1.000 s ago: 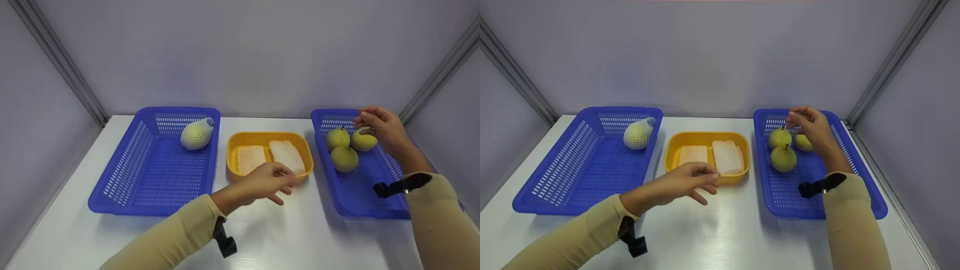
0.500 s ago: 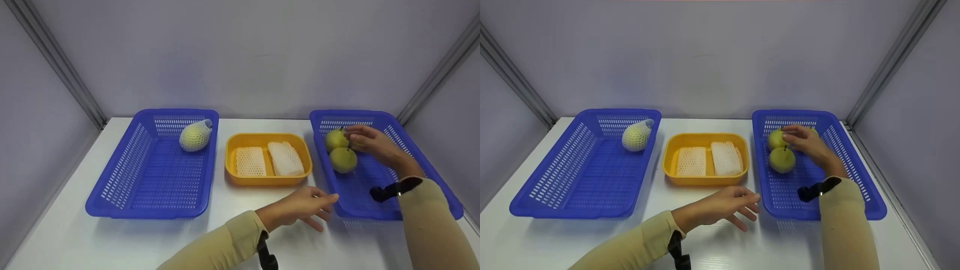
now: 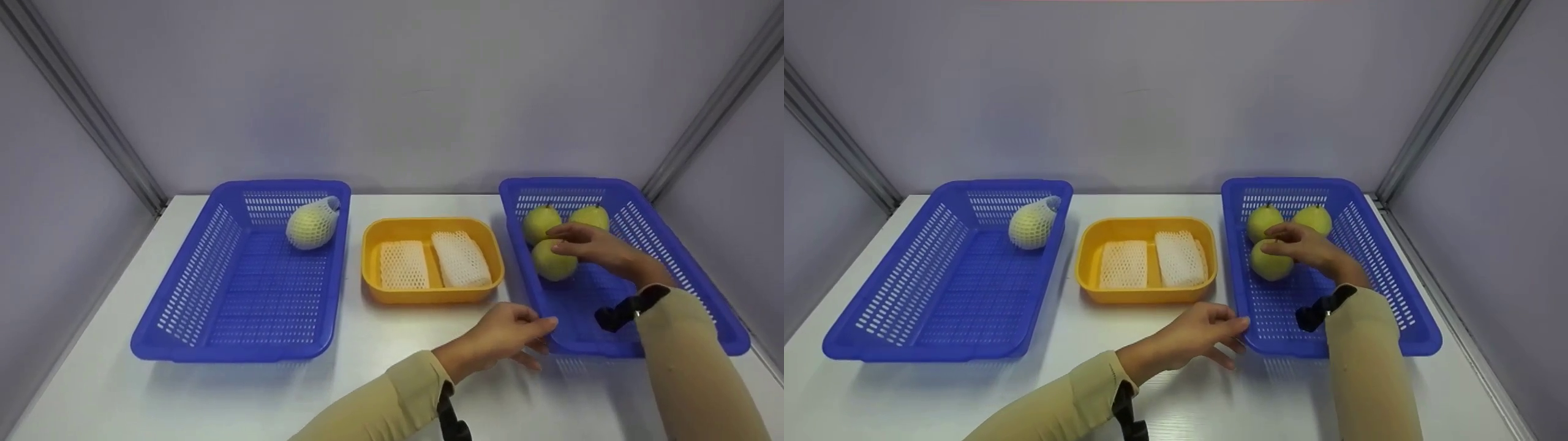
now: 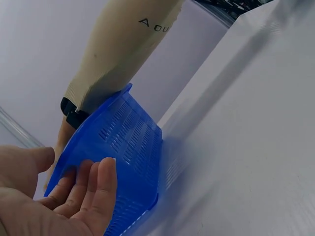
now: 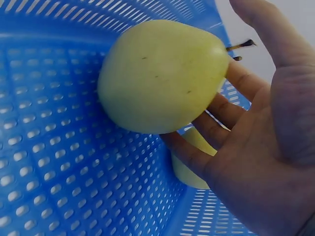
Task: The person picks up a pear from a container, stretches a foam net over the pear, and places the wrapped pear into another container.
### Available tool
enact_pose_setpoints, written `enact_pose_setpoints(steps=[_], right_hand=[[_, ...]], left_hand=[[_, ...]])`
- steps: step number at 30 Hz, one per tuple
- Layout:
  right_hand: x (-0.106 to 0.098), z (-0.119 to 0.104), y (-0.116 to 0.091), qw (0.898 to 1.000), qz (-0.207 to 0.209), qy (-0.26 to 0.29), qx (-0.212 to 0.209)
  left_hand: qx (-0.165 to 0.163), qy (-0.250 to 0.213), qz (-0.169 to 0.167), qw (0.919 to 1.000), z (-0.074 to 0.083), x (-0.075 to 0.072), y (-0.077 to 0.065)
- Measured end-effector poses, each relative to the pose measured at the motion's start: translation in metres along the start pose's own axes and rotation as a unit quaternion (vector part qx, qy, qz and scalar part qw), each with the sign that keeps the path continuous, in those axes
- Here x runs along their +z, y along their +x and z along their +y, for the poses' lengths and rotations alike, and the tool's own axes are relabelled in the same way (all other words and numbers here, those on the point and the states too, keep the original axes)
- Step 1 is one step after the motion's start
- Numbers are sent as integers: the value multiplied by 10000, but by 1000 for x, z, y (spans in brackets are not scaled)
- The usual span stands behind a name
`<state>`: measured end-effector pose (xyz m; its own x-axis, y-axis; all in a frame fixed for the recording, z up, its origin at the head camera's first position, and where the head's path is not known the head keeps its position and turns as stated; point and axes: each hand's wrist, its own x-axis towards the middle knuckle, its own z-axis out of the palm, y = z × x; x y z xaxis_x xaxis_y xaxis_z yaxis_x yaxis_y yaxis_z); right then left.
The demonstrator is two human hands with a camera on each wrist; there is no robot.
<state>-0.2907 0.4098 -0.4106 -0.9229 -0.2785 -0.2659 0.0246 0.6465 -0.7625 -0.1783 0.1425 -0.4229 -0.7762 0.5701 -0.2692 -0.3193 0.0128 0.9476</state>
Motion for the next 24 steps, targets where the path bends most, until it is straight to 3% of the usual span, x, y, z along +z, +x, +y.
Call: enact_pose_setpoints(steps=[6,15,24], right_hand=[[6,0,4,9991,-418,-89,68],[9,3,8,9989,-455,8,-110],[9,-1,6,9983,-503,-287,-117]], left_hand=[[208,-237,-61,9995,-4,3,4],[25,-303,92,9995,-2,6,5],[45,-68,228,9997,0,8,5]])
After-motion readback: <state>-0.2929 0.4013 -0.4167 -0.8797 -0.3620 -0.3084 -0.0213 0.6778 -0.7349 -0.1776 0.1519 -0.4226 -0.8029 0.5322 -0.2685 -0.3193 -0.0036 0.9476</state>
